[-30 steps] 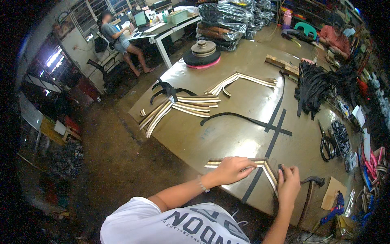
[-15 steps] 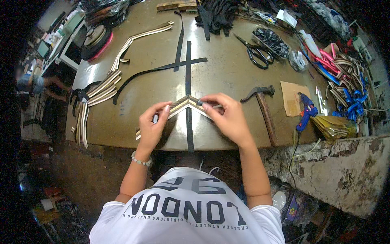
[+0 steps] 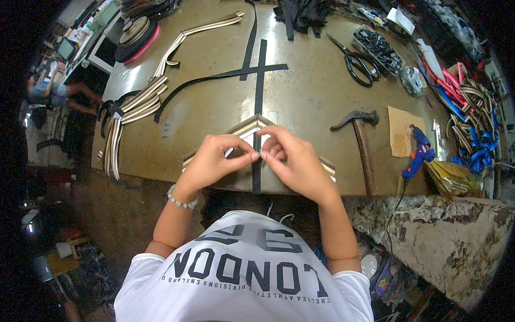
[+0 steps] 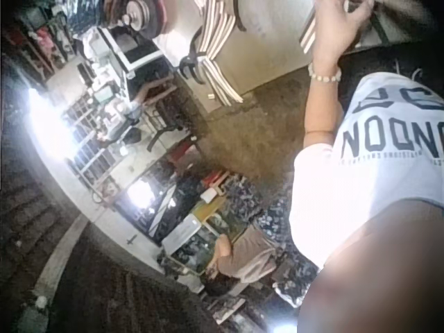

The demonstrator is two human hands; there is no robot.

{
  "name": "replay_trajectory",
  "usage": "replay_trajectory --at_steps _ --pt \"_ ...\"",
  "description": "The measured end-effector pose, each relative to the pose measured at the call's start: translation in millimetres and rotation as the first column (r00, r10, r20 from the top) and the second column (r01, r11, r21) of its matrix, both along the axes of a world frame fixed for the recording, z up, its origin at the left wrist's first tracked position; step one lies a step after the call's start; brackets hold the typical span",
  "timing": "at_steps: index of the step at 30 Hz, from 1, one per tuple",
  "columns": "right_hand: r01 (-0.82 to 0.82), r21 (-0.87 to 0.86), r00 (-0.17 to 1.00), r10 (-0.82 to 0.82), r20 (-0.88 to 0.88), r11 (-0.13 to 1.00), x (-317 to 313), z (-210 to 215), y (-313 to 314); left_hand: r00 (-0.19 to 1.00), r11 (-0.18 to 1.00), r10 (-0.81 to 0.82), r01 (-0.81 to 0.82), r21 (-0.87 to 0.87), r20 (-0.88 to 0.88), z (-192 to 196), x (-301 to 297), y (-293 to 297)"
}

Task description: The person assembles hat bands by applying hot glue to black fabric strips and attaching them to curved wooden pieces. They repeatedly pick up the glue gun, apply adhesive, and press the fabric onto the wood, occasionally using a hammer to secure the attachment.

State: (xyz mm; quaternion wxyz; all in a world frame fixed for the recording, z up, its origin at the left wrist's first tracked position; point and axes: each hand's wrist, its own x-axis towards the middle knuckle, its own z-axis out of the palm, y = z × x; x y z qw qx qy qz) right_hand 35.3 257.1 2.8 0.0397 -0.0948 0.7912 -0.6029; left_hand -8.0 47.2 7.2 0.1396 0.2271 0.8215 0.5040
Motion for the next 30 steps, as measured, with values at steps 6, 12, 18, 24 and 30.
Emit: replay_trajectory --at_steps 6,12,18,24,30 --pt "0.356 0.083 0.931 -0.346 -0.115 0.931 -9.8 -34.6 -9.2 0.948 0.942 0.319 -0.314 -0.121 0.019 -21.2 -29.3 13.0" --pt "0.389 0.079 0.912 -0.371 -0.176 0.918 -4.6 -45.7 -9.3 0.925 0.908 0.376 -0.381 -0.177 -0.058 -34.6 -26.4 18.0" --pt "0.307 0.152 0.949 -0.29 -0.124 0.94 -0.3 -38.5 -10.1 0.914 0.916 0.347 -0.378 -0.13 -0.213 -34.0 -19.5 23.4" --pt "0.284 0.24 0.947 -0.232 -0.223 0.928 29.2 -40.1 -22.1 0.927 0.889 0.355 -0.374 -0.263 -0.119 -30.1 -3.8 20.2" --pt "-0.088 0.446 0.936 0.226 -0.268 0.891 45.3 -21.5 -16.5 0.931 0.888 0.325 -0.36 -0.287 -0.165 -29.6 -6.1 20.1"
